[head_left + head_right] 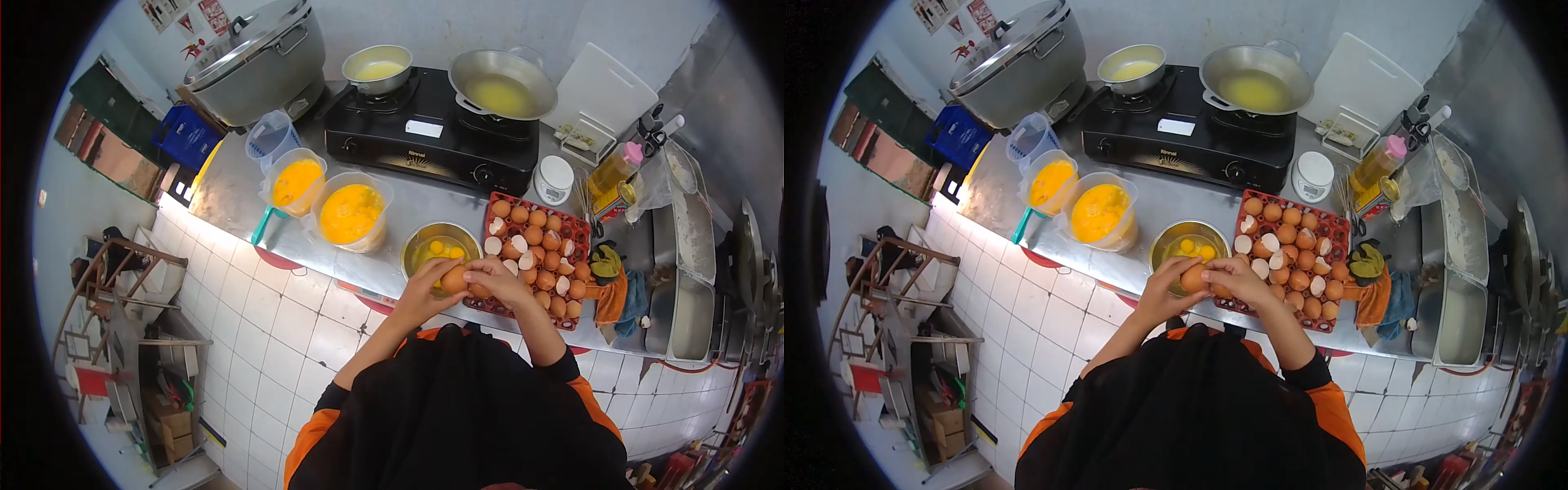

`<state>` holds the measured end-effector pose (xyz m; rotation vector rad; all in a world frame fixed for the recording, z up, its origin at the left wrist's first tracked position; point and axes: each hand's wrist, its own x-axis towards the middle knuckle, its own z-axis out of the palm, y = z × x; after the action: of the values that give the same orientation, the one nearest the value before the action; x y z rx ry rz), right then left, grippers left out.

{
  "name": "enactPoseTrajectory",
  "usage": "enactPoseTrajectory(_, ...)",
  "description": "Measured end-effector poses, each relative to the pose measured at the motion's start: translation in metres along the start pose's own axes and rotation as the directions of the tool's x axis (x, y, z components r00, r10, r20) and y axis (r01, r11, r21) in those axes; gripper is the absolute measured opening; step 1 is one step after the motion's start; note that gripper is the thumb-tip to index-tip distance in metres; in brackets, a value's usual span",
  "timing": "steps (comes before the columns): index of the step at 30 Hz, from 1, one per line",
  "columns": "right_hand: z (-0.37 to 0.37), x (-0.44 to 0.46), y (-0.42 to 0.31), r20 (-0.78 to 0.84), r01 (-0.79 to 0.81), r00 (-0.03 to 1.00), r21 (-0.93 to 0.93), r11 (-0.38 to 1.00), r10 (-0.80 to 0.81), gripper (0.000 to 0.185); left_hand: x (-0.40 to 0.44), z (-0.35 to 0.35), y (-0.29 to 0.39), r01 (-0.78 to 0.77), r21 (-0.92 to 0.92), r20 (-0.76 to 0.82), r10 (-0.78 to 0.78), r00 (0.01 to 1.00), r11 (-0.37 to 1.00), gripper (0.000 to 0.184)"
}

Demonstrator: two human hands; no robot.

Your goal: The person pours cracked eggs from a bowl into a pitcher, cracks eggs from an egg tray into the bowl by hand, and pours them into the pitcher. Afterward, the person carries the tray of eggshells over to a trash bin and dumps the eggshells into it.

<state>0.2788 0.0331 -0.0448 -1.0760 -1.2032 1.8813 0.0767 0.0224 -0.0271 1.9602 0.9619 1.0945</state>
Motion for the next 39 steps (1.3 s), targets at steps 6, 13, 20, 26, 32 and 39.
enactPoseTrajectory(6,0.010,0.009,0.006,-0.263,0.226,0.948,0.155,0.962,-0.181,0.038,-0.003,0.010,-0.037,0.256,-0.281,-0.119,-0.298,0.947,0.925,0.058)
enactPoseTrajectory(13,0.041,0.005,-0.009,0.154,0.455,0.512,-0.883,0.115,-0.845,0.050,-0.001,0.006,-0.040,0.349,-0.334,-0.003,-0.371,0.929,0.876,0.054)
enactPoseTrajectory(20,0.039,0.006,-0.007,-0.135,0.476,0.615,-0.722,0.503,-0.777,0.045,-0.001,0.005,-0.043,0.390,-0.408,0.064,-0.400,0.914,0.826,0.054)
enactPoseTrajectory(26,0.013,0.011,-0.002,-0.181,0.108,0.970,-0.278,0.954,-0.163,0.047,0.002,0.002,-0.052,0.259,-0.563,0.041,-0.286,0.957,0.785,0.052)
enactPoseTrajectory(32,0.024,0.014,-0.015,-0.108,0.073,0.990,-0.202,0.977,-0.096,0.058,0.004,-0.003,-0.052,0.277,-0.633,0.098,-0.281,0.955,0.723,0.046)
enactPoseTrajectory(39,0.025,0.022,0.001,-0.080,0.301,0.928,-0.413,0.860,-0.363,0.050,-0.005,-0.006,-0.058,0.366,-0.568,0.101,-0.380,0.920,0.737,0.042)
